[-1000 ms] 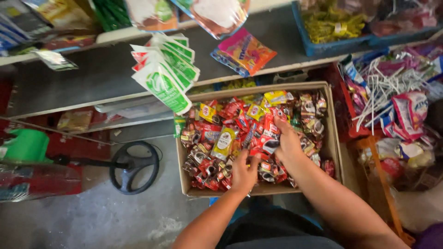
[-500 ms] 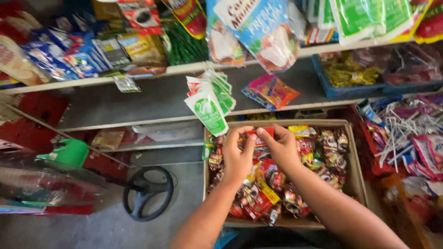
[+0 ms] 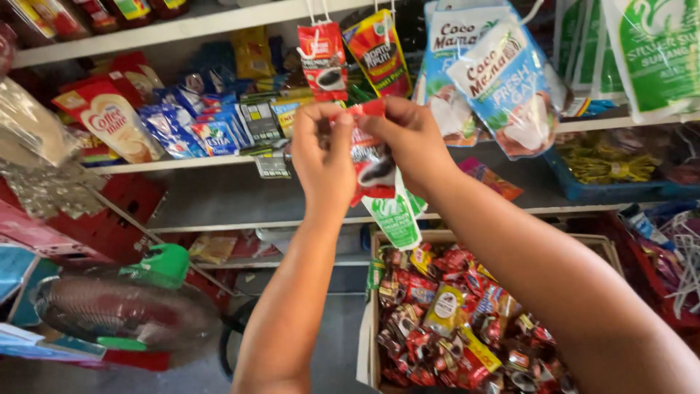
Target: Picking various coffee and condiment sachets from a box and hanging them on display hooks on a grocery store shelf.
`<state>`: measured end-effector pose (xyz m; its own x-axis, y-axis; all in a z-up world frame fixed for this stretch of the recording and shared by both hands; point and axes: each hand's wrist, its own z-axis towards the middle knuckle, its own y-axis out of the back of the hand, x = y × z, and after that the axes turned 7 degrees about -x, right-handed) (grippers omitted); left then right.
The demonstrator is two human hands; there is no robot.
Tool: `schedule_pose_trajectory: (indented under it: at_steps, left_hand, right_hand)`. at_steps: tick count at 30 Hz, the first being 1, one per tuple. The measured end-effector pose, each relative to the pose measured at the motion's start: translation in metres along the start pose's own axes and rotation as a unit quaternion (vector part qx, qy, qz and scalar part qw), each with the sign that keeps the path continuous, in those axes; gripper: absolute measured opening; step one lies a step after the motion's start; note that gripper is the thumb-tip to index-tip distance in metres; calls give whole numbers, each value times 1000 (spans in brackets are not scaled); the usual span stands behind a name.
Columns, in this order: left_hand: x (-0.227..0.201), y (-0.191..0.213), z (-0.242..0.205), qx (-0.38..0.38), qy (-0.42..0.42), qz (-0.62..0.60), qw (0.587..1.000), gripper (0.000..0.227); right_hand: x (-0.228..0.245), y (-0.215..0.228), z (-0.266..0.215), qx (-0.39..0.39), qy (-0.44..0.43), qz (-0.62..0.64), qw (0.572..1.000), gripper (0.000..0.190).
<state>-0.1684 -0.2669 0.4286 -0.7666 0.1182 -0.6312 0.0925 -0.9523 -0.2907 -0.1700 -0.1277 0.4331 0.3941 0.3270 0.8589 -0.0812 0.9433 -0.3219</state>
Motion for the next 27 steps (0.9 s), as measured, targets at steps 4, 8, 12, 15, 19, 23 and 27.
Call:
schedule_pose_trajectory:
  at_steps: [4,8,12,15,19,23,27]
  left_hand:
    - [7,13,41,-8,-40,27,999,9]
    - [9,18,70,-16,-57,20,998,9]
    - [17,18,88,-5,-73,-9,997,9]
    - [21,17,96,-7,-78,-6,997,8]
    - [34,16,101,6,-80,-47,996,8]
    - [42,17,101,6,-32,-35,999,8]
    - [60,16,104,10,-4,-57,998,9]
  right_hand:
    - [-3,-22,41,0,29,1,1000,14]
    - [1,-39,61,-2,39,49,998,14]
    - [6,-50,69,2,80,42,996,15]
    - [9,-56,72,-28,88,39,995,17]
    - [7,-58,77,-27,92,57,994,17]
    - [-4,-52,82,-68,82,30,994,13]
    - [-15,-47,87,-90,67,7,994,15]
